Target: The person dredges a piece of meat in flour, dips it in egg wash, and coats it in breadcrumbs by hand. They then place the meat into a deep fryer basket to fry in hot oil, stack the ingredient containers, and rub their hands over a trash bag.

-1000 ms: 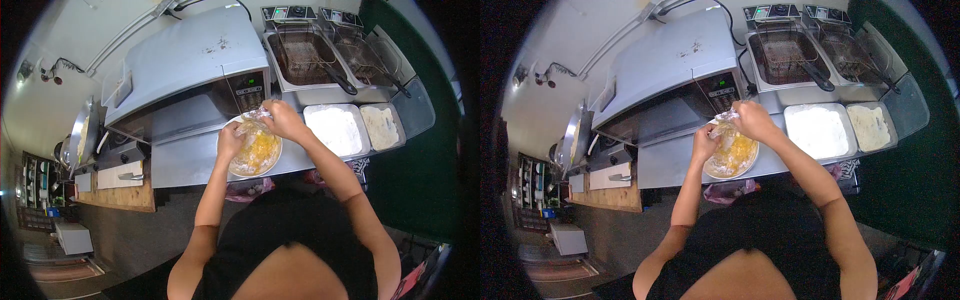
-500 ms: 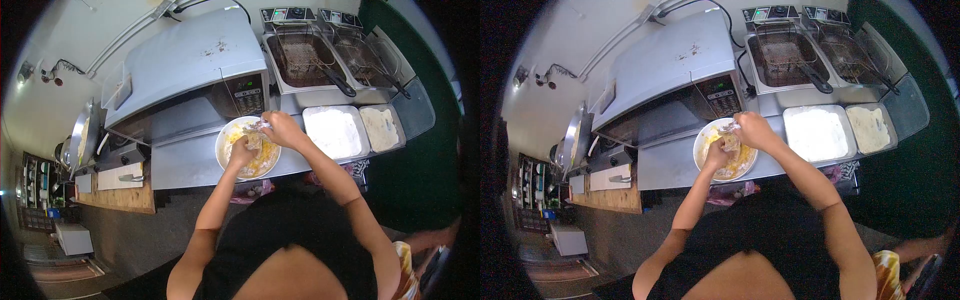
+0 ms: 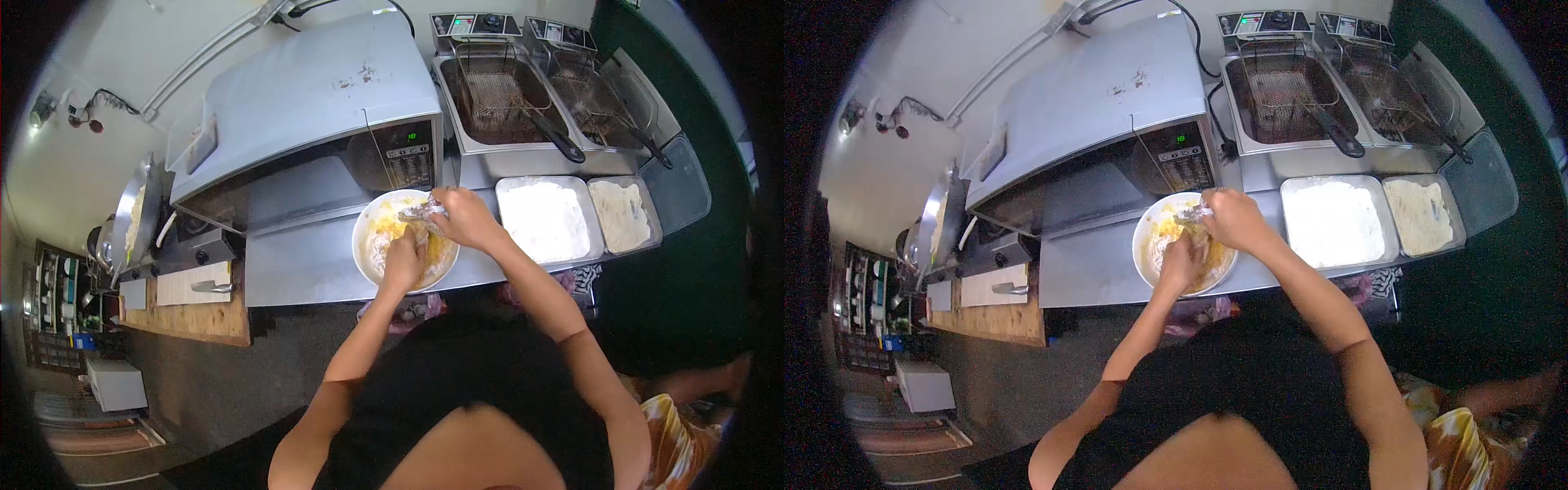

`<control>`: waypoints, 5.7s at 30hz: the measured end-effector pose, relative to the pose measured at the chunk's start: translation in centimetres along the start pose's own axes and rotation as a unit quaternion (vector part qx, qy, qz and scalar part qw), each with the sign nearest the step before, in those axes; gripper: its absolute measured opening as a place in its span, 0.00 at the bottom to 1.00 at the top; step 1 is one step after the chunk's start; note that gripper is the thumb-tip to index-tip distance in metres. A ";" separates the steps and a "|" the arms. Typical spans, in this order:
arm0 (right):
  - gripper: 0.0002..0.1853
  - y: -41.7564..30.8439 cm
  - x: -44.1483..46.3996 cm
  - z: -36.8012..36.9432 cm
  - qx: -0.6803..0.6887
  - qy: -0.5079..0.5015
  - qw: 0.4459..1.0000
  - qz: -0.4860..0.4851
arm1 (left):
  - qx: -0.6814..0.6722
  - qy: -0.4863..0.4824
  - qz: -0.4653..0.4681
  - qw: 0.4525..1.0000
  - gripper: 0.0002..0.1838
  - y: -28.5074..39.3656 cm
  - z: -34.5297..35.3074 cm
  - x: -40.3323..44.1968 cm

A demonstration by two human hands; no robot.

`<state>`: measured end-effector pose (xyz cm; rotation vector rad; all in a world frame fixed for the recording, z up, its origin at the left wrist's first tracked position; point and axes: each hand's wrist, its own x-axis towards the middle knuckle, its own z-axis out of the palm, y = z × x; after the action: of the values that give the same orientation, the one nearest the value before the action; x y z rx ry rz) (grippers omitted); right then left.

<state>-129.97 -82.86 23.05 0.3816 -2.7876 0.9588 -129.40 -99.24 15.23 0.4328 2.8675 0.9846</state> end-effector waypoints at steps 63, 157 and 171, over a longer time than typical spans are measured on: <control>0.10 -8.4 3.8 -10.9 0.043 -0.007 0.981 -0.191 | 0.066 0.042 0.129 0.989 0.12 3.0 -16.9 -0.6; 0.14 40.0 -25.9 -24.4 -0.123 0.086 0.889 0.432 | 0.115 -0.317 0.403 0.851 0.14 40.0 34.6 20.0; 0.19 41.9 -20.0 -21.0 -0.049 0.076 0.979 0.183 | 0.086 -0.087 0.436 0.892 0.10 32.3 30.6 14.1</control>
<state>-121.65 -34.25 10.32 -0.2209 -2.7985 0.8675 -130.16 -52.80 11.05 1.8157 2.5620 0.6792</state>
